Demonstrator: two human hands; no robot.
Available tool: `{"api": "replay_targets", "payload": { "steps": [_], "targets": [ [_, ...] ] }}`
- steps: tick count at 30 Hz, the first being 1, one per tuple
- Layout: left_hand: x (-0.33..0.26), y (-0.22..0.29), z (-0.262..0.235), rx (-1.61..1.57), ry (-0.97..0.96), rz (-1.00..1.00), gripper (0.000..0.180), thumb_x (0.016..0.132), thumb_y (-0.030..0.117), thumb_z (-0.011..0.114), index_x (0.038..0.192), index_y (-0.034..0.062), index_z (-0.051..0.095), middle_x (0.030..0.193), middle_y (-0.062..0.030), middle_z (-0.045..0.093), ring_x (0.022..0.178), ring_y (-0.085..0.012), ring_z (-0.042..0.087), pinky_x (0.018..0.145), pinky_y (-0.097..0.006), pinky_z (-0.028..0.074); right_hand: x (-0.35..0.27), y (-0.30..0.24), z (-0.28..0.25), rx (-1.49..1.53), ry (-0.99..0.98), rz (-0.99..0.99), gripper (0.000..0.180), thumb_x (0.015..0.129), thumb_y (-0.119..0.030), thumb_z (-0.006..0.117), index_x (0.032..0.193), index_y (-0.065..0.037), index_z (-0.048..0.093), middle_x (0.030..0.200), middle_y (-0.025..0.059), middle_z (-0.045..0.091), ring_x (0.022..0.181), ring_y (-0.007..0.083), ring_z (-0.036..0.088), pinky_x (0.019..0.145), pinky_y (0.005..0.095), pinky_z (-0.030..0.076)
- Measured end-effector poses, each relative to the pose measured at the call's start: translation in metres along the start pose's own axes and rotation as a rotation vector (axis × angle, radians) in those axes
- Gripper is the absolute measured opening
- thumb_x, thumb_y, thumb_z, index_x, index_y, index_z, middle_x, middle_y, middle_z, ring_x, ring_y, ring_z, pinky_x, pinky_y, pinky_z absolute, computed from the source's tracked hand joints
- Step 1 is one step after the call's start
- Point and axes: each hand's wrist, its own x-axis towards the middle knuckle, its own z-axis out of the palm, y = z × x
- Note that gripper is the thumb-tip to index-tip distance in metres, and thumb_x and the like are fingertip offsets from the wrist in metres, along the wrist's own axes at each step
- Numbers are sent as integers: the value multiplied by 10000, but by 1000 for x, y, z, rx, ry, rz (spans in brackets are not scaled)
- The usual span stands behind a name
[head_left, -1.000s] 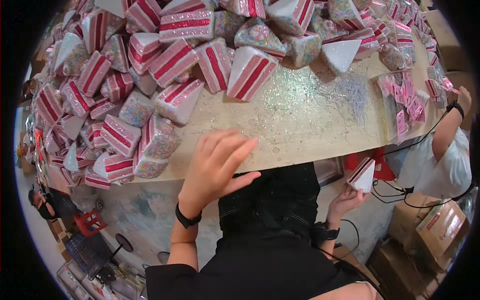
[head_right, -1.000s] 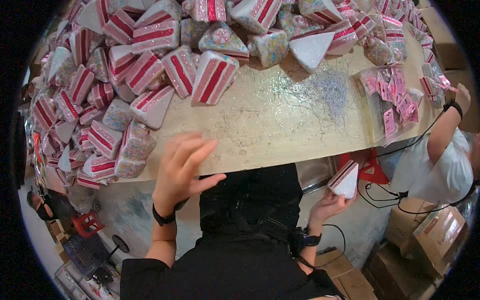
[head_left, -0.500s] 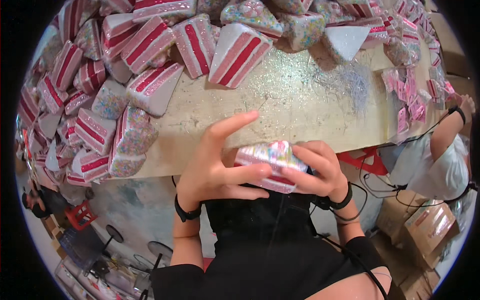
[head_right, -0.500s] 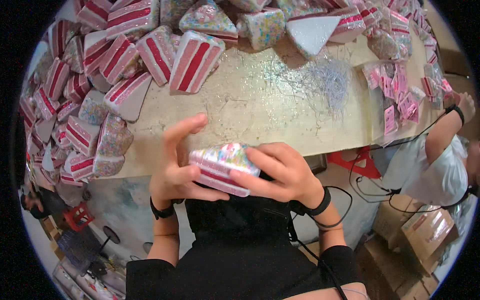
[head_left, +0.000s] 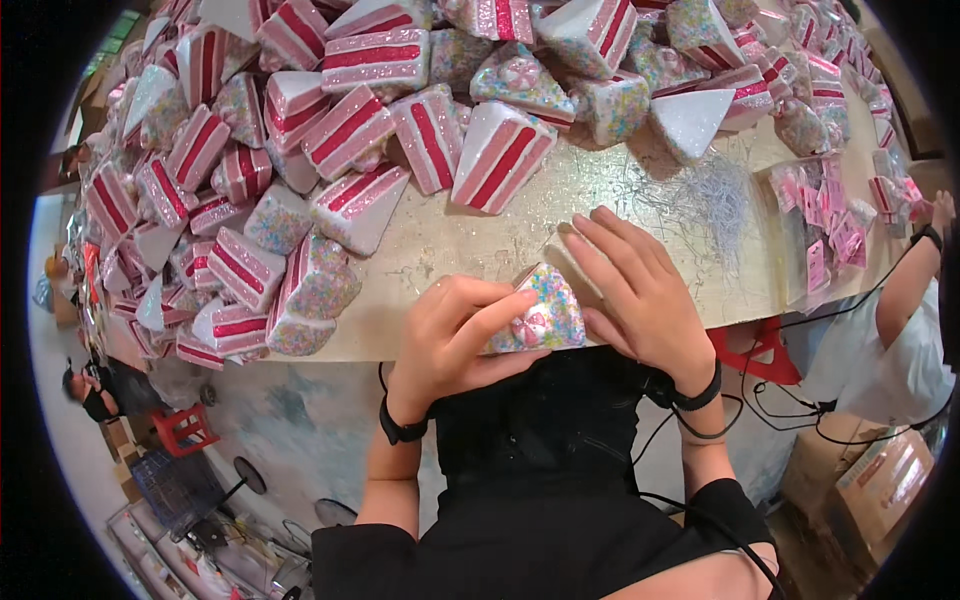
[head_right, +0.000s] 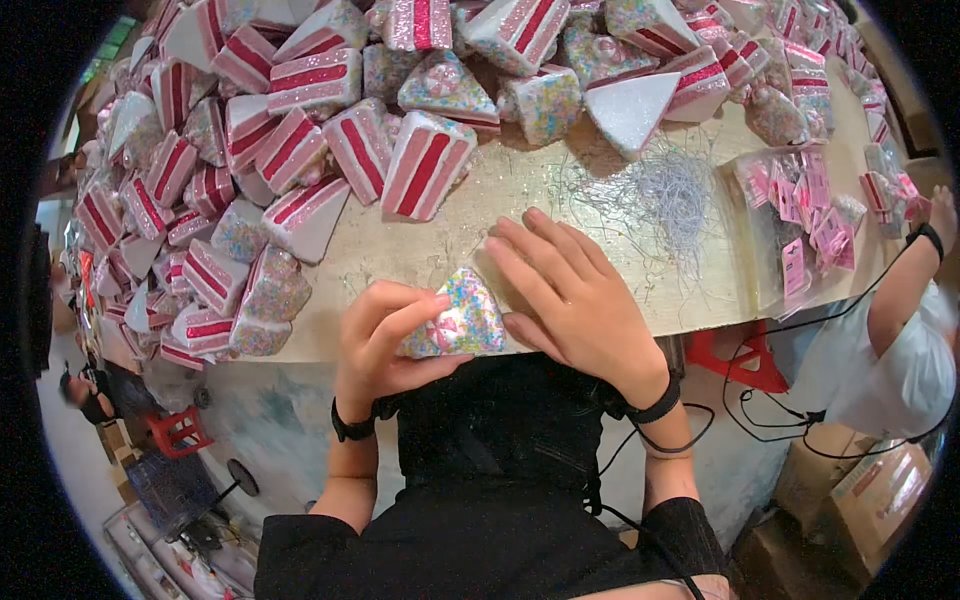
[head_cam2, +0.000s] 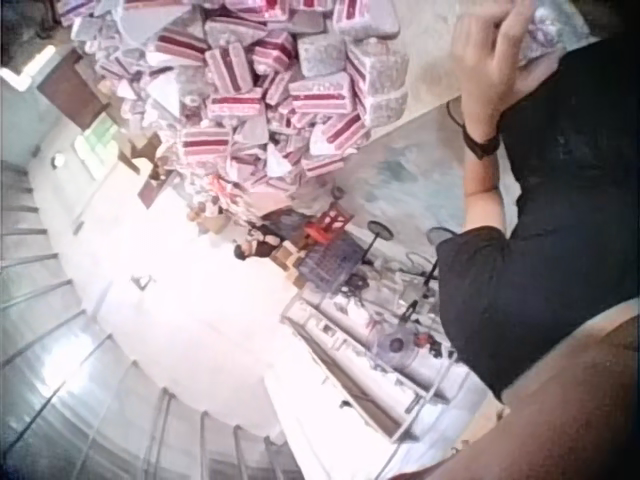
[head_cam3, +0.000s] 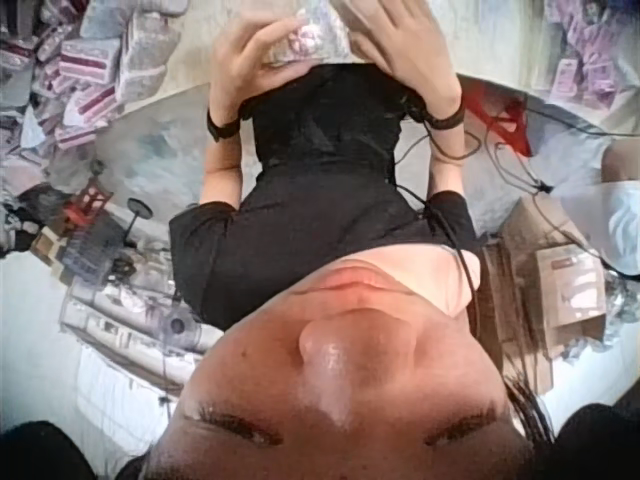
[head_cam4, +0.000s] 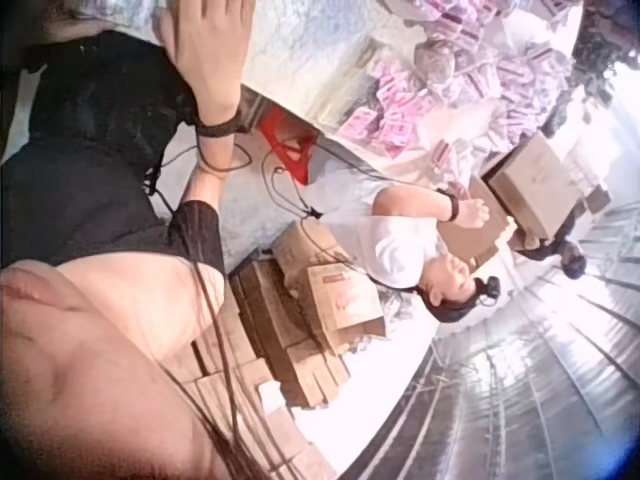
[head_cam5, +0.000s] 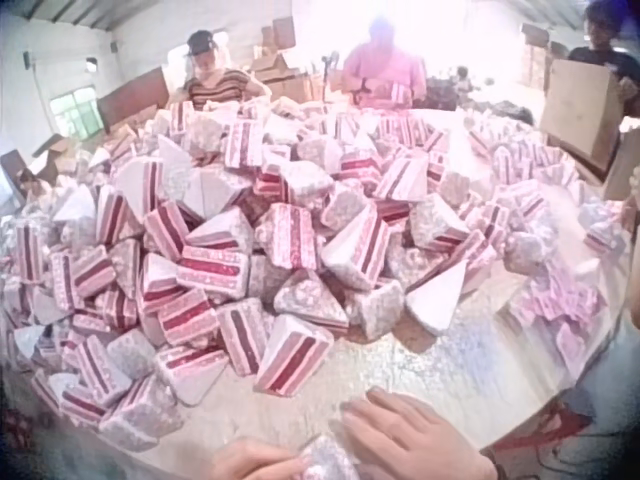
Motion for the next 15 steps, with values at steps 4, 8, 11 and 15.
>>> {"api": "replay_targets", "payload": {
  "steps": [4, 8, 11, 15],
  "targets": [
    [0, 2, 3, 48, 0, -20, 597, 611, 189, 892, 1144, 90, 642, 970, -62, 646, 802, -232, 636, 660, -338, 508, 3, -1, -5, -106, -167, 21, 629, 876, -380, 600, 1421, -100, 461, 1491, 56, 432, 1383, 308, 389, 1135, 450, 314],
    [-2, 4, 6, 131, -51, -13, 655, 593, 182, 911, 1164, 88, 605, 992, -92, 658, 831, -250, 647, 683, -342, 520, -16, 3, -4, -129, -169, -3, 584, 900, -415, 577, 1381, -89, 512, 1446, 56, 481, 1357, 296, 423, 1116, 433, 347],
    [0, 3, 6, 144, -67, -27, 680, 588, 173, 913, 1181, 95, 591, 1016, -99, 651, 851, -257, 647, 697, -348, 525, -37, 6, -6, -293, -137, -55, 561, 911, -447, 549, 1345, -92, 552, 1417, 42, 503, 1312, 276, 473, 1075, 409, 404],
    [-2, 4, 9, 99, -19, -49, 676, 609, 190, 902, 1212, 111, 607, 1030, -72, 640, 833, -239, 640, 677, -341, 527, -54, 19, -12, -473, -75, -267, 445, 936, -352, 566, 1301, -99, 587, 1314, 32, 560, 1228, 249, 539, 1022, 361, 470]
  ]
}}
